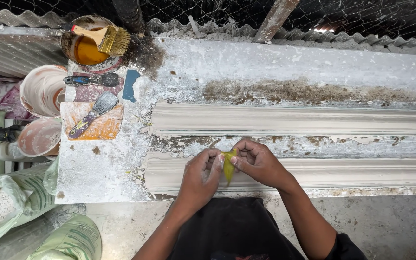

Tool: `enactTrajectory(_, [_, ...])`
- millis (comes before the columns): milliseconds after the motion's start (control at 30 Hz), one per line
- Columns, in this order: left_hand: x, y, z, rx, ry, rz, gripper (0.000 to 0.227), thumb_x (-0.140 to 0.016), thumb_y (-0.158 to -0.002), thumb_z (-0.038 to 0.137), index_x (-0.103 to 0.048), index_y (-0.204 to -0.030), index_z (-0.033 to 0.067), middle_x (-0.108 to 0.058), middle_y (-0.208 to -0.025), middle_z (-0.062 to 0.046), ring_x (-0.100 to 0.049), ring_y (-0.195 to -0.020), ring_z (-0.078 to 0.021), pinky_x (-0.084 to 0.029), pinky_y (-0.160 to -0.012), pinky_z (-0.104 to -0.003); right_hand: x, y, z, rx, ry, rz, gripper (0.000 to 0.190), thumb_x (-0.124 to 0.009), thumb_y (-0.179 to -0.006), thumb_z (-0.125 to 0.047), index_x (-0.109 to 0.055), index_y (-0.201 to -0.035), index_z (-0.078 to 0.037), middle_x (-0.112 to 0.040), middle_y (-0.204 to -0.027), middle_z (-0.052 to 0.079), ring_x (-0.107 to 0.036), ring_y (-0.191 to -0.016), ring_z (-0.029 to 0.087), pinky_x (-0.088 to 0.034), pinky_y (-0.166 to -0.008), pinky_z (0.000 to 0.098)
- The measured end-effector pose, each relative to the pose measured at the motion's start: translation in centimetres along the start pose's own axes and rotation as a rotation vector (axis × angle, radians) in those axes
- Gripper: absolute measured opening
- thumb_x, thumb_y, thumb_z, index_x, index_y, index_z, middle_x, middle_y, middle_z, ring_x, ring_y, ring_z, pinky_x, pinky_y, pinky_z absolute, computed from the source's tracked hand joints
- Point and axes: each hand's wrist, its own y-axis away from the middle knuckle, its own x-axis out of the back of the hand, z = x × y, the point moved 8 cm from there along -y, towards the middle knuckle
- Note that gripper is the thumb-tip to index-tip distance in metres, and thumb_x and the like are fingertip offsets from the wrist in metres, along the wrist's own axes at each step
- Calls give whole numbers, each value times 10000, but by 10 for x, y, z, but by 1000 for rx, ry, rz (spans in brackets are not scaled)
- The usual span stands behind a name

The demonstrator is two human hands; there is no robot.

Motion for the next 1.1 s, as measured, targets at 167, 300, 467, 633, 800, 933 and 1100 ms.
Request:
enactTrajectory(167, [-5, 2, 7, 16, -47, -66, 213, -611, -1008, 175, -634, -1125, -1, -737, -989, -144, -716, -856, -214, -574, -757, -352, -9, 3, -17, 38, -23, -19, 149, -656, -977, -79, -570, -1095, -45, -613, -933, -6, -594, -864, 55, -524, -728, 236])
enactTrajectory(300, [-15, 3, 19, 27, -134, -112, 217, -622, -994, 182, -620, -1124, 9, -716, -994, -147, -724, -880, -240, -565, -776, -374, -8, 8, -23, 67, -4, -36, 147, -639, -962, -73, -562, -1087, -63, -596, -963, -28, -610, -901, 36, -537, -761, 223])
enactTrajectory(467, [-31, 2, 19, 23, -190, -107, 216, -642, -958, 171, -631, -1102, 10, -709, -940, -149, -717, -840, -262, -553, -771, -387, 14, 17, -3, 22, 22, -11, 128, -676, -982, -78, -569, -1050, -60, -567, -893, -23, -539, -801, 30, -473, -673, 219])
enactTrajectory(633, [-57, 3, 20, -25, -210, -67, 211, -668, -929, 157, -648, -1078, 9, -711, -928, -154, -709, -833, -279, -549, -768, -393, 34, 34, -9, 47, 9, 1, 139, -690, -989, -80, -556, -1020, -58, -577, -885, -32, -530, -765, 23, -467, -642, 218])
enactTrajectory(800, [-99, 4, 25, -57, -251, 3, 216, -678, -917, 163, -663, -1075, 17, -714, -926, -159, -706, -839, -308, -548, -763, -416, 73, 57, -18, -110, 312, 117, 123, -705, -942, -144, -661, -1019, -59, -611, -729, 6, -541, -617, 45, -460, -545, 234])
enactTrajectory(933, [-142, -2, 26, -72, -274, 44, 222, -687, -913, 180, -668, -1068, 21, -714, -919, -162, -703, -838, -324, -550, -755, -431, 113, 77, -10, -49, 314, 122, 151, -708, -959, -167, -662, -1008, -31, -625, -759, -2, -542, -663, 30, -460, -570, 231])
enactTrajectory(1100, [-186, -5, 33, -195, -348, 165, 211, -691, -937, 200, -654, -1052, 27, -714, -936, -164, -688, -883, -368, -538, -762, -467, 151, 92, -21, 68, 459, 159, 183, -714, -950, -167, -659, -1054, -26, -666, -846, -18, -561, -719, 23, -498, -627, 228])
